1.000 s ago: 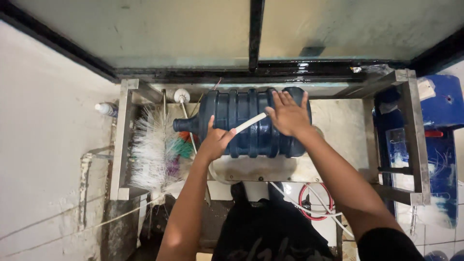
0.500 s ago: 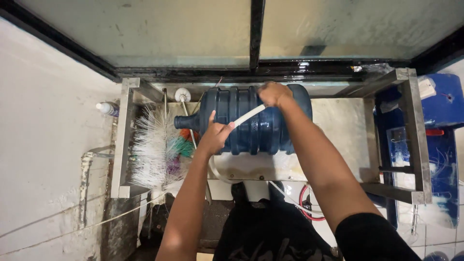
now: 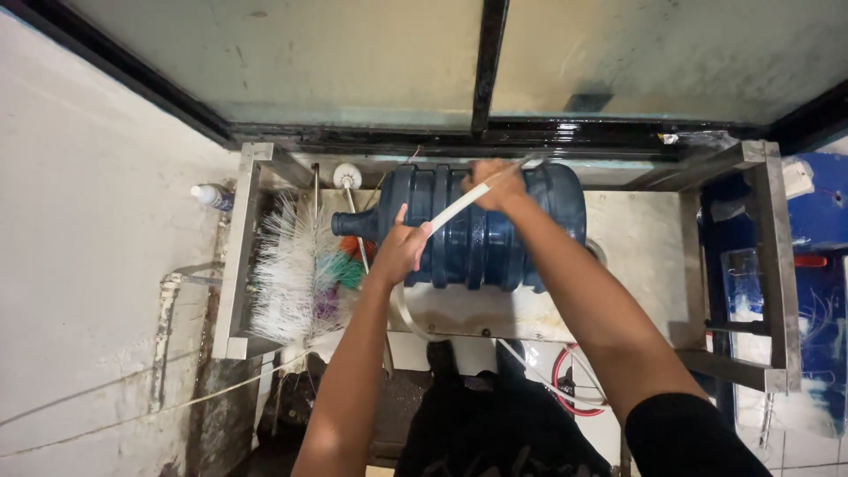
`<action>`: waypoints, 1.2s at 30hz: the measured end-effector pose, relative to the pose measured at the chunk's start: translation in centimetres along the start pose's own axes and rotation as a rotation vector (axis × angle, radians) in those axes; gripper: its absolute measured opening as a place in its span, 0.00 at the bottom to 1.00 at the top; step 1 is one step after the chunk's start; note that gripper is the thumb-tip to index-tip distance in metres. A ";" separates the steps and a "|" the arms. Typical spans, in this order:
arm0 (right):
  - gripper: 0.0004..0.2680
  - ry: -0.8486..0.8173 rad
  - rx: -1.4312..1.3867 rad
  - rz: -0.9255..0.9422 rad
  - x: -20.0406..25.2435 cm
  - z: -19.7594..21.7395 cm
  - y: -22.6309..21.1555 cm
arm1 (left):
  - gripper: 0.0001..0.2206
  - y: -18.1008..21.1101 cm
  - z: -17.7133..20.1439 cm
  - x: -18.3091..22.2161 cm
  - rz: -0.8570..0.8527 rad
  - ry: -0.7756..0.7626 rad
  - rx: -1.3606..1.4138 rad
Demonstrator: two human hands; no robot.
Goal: The person removes a cap from a large water jug by hand, uses a long-handled brush to clean the exterior, and then places the jug onto a motorized cleaning station to scrub the exterior and interior before moving it to a storage area.
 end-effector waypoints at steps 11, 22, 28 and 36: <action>0.11 0.162 -0.437 -0.052 -5.4 -0.1 2.1 | 0.28 -0.8 0.3 0.1 -0.026 0.062 0.002; 0.22 0.458 0.003 0.499 7.3 5.9 0.7 | 0.29 0.8 -0.2 -0.2 -0.088 0.030 -0.102; 0.31 -0.293 -0.194 -0.267 3.7 3.0 5.6 | 0.30 0.4 0.1 -1.4 -0.007 0.010 -0.142; 0.31 -0.366 -0.087 -0.203 -3.2 -2.3 11.2 | 0.27 -0.2 -0.8 -1.1 -0.084 0.003 -0.250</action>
Point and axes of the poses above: each hand's wrist, its own x-axis away from the middle knuckle, its own z-axis out of the back of the hand, y = z × x, the point moved 10 cm from there along -x, towards the middle knuckle, and after that the axes turned 11 degrees about x, right-handed, at the moved point
